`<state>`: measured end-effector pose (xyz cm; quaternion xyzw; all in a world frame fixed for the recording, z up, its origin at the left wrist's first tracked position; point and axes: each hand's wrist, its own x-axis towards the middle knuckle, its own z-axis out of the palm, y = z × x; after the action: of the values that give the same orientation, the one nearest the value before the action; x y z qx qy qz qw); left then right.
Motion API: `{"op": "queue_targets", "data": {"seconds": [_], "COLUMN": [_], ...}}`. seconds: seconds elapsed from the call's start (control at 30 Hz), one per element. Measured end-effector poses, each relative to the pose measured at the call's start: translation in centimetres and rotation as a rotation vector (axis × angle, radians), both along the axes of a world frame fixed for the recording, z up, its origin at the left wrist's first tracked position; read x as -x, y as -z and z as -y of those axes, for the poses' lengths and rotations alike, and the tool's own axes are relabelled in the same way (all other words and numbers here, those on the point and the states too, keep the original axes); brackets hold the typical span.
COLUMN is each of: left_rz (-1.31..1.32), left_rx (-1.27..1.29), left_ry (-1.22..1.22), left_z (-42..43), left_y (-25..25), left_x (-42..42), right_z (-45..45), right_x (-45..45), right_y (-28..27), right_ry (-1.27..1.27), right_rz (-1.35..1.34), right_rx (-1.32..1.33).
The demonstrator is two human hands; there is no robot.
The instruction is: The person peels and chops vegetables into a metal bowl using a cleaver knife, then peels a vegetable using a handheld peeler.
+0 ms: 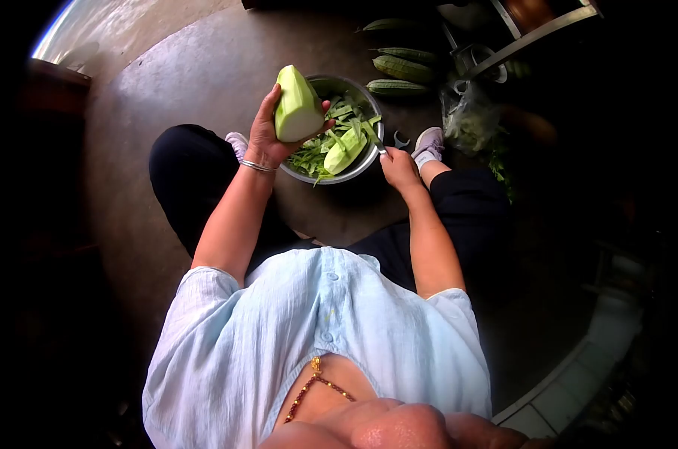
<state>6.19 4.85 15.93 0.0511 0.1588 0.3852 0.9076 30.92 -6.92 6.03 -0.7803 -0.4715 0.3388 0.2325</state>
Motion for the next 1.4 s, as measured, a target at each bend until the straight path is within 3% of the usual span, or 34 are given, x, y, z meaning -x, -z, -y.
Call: {"op": "queue_targets", "data": {"seconds": [0.03, 0.1, 0.17, 0.23, 0.33, 0.43, 0.53, 0.63, 0.67, 0.7, 0.77, 0.83, 0.9, 1.0, 1.07, 1.1, 1.17, 1.4], "left_rz": [0.017, 0.05, -0.019, -0.065, -0.12, -0.119, 0.068, 0.079, 0.09, 0.203, 0.051, 0.024, -0.071, -0.21, -0.298, -0.337, -0.335, -0.392], "left_rx": [-0.028, -0.081, -0.165, -0.233, -0.248, -0.24, -0.244, -0.305, -0.299, -0.13, -0.31, -0.294, -0.219, -0.157, -0.131, -0.104, -0.075, -0.076], "left_ry": [0.033, 0.098, 0.185, 0.277, 0.314, 0.276, 0.264, 0.138, 0.1, 0.12, 0.017, -0.036, -0.089, -0.166, -0.213, -0.236, -0.232, -0.146], "left_z": [-0.2, -0.9, -0.7, -0.5, -1.0, -1.7, -2.8, -5.5, -6.7, -7.9, -10.0, -11.9, -13.2, -14.2, -14.7, -14.8, -14.8, -14.6], "left_y": [-1.1, -3.2, -5.2, -6.2, -6.6, -7.0, -8.4, -9.4, -9.3, -8.9, -8.4, -6.4, -5.2, -5.1, -5.4, -5.6, -5.4, -4.9], "left_x": [-0.1, -0.7, -1.2, -1.8, -2.9, -3.2, -2.6, -1.9, -1.8, -2.1, -1.1, -0.4, 0.4, 1.8, 2.4, 2.6, 3.2, 3.2], "right_z": [-0.4, -0.6, -0.9, -1.0, -1.6, -2.8, -4.7, -5.6, -7.1, -8.5, -11.0, -11.7, -10.8, -9.5, -7.9, -7.5, -7.7, -6.2], "right_x": [-0.2, 0.6, 1.0, 1.1, 3.0, 5.0, 5.1, 4.1, 2.1, -0.1, -5.7, -9.5, -10.0, -9.6, -9.8, -9.2, -7.1, -7.2], "right_y": [-0.6, -3.5, -6.8, -8.4, -14.0, -17.2, -17.2, -20.6, -20.0, -19.4, -13.7, -5.5, 0.8, 10.8, 20.5, 22.6, 20.8, 25.4], "right_ry": [0.089, 0.197, 0.146, -0.127, -0.168, -0.307, -0.324, -0.325, -0.28, -0.2, 0.105, 0.409, 0.514, 0.56, 0.603, 0.698, 0.621, 0.713], "right_rz": [-0.297, -0.346, -0.12, 0.368, 0.223, 0.392, 0.144, -0.308, -0.407, -0.32, -0.304, -0.245, -0.252, -0.137, 0.033, -0.054, 0.088, 0.09], "right_rx": [0.065, -0.02, -0.026, -0.273, -0.321, -0.441, -0.673, -0.539, -0.606, -0.647, -0.64, -0.25, 0.247, 0.541, 0.528, 0.552, 0.64, 0.611]}}
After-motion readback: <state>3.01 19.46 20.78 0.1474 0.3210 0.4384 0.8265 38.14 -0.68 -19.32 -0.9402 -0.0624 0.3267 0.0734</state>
